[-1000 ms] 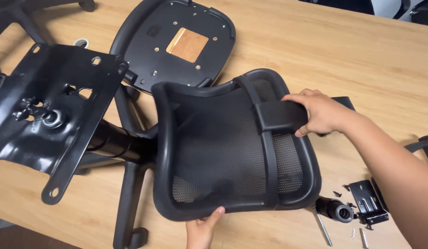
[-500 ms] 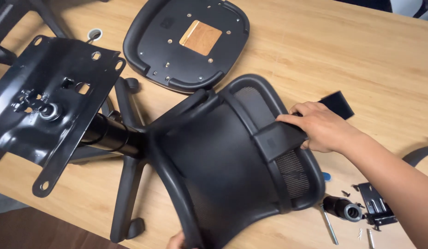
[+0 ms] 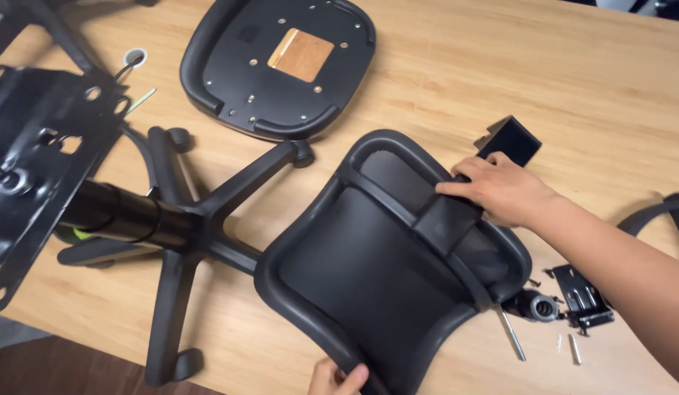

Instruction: Disassembling an office chair on a large wooden table.

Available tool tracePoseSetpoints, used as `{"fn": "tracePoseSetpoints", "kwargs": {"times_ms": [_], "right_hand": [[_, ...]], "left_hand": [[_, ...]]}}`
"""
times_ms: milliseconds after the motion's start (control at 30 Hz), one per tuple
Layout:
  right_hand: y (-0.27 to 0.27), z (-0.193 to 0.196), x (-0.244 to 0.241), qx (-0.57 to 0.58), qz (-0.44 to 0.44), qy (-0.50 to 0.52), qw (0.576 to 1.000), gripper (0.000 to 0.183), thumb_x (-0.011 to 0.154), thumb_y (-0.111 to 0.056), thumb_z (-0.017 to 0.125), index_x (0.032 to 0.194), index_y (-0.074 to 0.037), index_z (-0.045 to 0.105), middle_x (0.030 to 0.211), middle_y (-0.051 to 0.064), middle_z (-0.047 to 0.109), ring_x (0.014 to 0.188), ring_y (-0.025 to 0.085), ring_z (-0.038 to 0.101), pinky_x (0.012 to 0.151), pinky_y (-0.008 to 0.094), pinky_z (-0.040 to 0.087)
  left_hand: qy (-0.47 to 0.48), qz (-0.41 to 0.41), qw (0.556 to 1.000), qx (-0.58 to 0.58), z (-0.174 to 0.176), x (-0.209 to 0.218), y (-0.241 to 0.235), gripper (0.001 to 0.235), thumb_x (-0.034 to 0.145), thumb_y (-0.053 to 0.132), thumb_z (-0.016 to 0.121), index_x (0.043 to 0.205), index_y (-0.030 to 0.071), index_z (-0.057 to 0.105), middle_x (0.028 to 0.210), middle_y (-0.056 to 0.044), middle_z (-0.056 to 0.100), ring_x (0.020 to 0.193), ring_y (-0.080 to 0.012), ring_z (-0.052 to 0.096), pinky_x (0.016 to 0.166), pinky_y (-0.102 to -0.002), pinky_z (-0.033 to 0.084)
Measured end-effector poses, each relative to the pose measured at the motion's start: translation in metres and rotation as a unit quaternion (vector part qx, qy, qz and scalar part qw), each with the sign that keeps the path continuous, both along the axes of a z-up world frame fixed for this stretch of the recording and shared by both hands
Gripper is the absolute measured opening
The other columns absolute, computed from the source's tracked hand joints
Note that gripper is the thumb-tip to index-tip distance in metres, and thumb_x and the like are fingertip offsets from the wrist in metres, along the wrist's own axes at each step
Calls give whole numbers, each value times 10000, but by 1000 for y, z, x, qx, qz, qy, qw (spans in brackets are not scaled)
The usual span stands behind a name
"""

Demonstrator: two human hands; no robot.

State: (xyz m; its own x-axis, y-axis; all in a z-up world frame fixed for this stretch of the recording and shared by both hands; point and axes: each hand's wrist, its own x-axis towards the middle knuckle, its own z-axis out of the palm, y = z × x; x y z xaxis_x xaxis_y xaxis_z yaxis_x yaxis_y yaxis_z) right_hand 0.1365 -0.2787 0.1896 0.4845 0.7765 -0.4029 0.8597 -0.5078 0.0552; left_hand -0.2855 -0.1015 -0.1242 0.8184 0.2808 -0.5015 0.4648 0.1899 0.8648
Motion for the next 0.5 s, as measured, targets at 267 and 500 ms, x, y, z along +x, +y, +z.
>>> {"fn": "tracePoseSetpoints", "kwargs": {"times_ms": [267,500], "right_hand": [[12,-11,29,-33,-22,-6,999,922,680,-161,887,1456,-405,454,1421,9,499,1373,188,461,1008,426,470],[20,-33,51,-27,-64,-26,997,859,739,-184,840,1461,-414,436,1469,24,481,1367,198,485,1011,435,473]], "left_hand": [[-131,45,987,84,142,90,34,405,960,239,701,1178,-89,608,989,-112,736,897,-111,662,792,-269,527],[156,-92,948,263,207,150,78,453,868,370,793,1030,-14,615,665,-129,680,587,-219,689,544,-297,530]]}}
